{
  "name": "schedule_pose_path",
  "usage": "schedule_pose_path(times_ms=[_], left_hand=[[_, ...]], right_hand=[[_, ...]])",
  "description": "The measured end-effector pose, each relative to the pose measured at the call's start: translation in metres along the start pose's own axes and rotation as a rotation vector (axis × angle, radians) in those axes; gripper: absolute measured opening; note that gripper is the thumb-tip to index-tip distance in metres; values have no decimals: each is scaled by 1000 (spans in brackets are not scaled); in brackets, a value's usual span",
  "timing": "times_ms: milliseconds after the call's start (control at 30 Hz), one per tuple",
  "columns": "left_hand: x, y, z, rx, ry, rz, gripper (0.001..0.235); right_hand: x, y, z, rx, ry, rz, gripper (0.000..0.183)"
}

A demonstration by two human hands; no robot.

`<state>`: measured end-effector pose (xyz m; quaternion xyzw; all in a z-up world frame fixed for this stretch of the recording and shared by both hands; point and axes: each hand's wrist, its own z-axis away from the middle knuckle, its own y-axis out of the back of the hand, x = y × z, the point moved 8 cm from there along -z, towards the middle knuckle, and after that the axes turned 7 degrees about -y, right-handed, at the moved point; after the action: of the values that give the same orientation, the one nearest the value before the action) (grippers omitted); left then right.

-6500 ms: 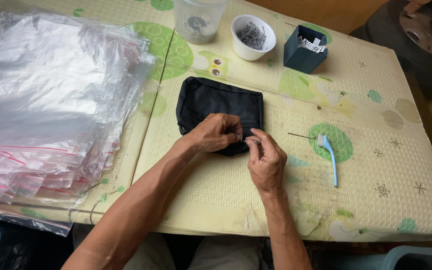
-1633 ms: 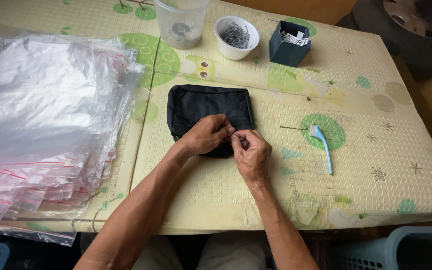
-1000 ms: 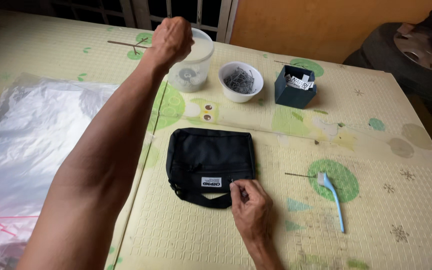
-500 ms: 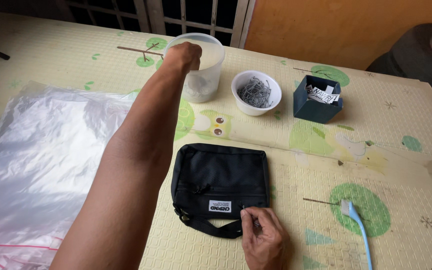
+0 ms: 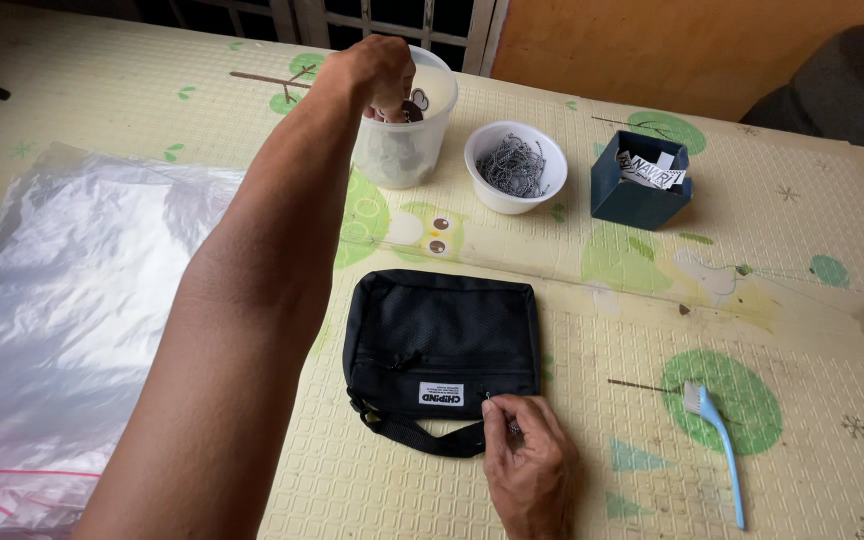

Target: The person cleans a black pouch with a toothbrush, then attaches a metal chain and a bear-shaped keychain to the pouch. The person handles the pouch, chain, and keychain by hand on a table with plastic bags and containers nearby.

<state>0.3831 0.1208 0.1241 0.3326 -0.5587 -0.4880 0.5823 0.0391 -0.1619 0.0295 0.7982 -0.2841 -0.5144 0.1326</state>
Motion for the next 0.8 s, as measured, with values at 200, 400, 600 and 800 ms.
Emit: schedule_pose_path(times_ms=[200,400,600,800], left_hand=[[-6,12,-11,122,-60,-108,23],[-7,55,17,427,-135,-33,20],[71,67,123,557,-332,209,34],[154,-29,210,220,-560,590,22]], right_hand=[[3,0,1,-16,7,31,6],[3,-1,1,-14,14,36,9],[10,-4,3,-29,12,12,11],[10,0,5,-15,31,-30,14]])
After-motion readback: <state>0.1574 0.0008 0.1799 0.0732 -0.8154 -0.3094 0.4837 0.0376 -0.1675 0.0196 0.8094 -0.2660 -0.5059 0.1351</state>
